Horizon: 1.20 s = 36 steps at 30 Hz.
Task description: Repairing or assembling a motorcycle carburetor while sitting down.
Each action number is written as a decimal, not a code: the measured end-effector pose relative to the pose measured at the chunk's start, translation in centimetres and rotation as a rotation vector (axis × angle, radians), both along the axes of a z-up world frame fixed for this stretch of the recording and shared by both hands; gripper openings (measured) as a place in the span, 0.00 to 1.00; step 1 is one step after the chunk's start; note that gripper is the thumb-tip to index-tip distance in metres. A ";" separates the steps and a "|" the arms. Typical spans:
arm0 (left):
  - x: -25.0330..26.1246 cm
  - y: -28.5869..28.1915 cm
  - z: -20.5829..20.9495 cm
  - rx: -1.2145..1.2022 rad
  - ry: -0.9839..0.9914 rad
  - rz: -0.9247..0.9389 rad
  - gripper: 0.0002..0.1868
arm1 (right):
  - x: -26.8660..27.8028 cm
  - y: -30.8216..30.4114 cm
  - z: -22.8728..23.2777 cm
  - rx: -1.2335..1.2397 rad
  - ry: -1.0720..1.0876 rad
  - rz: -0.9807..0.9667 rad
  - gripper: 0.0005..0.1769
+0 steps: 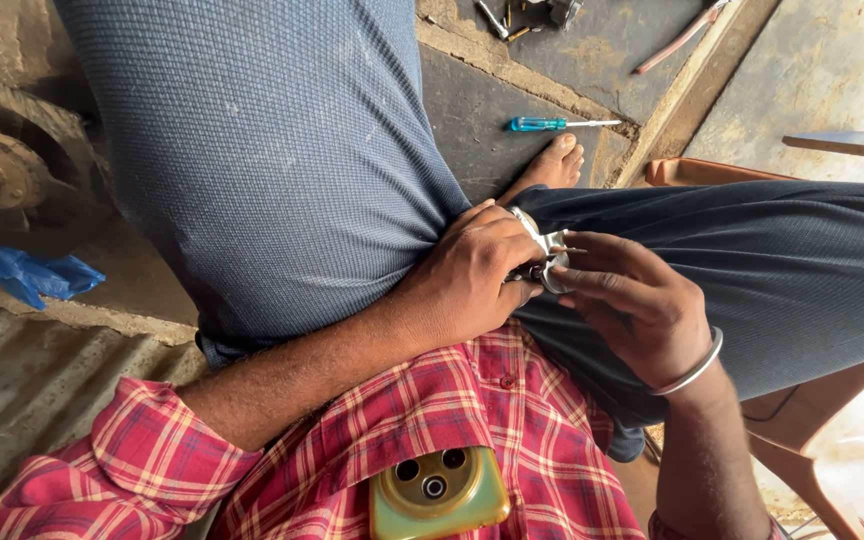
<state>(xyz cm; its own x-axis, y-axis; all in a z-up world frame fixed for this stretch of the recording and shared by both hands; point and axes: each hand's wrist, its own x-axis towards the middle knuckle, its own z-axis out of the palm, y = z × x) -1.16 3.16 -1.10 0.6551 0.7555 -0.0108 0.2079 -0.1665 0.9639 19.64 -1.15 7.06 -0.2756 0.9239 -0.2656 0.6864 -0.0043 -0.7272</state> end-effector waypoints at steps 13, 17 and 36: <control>0.1 -0.2 -0.4 0.002 0.025 0.001 0.18 | -0.2 -0.4 -0.7 -0.080 0.175 -0.223 0.25; 0.1 -0.5 -0.3 0.062 0.030 0.021 0.19 | -0.7 -0.3 0.1 0.012 0.007 -0.111 0.24; 0.5 -1.1 -1.1 0.041 -0.018 0.045 0.15 | 0.0 -2.7 -1.7 -0.175 0.116 -0.343 0.22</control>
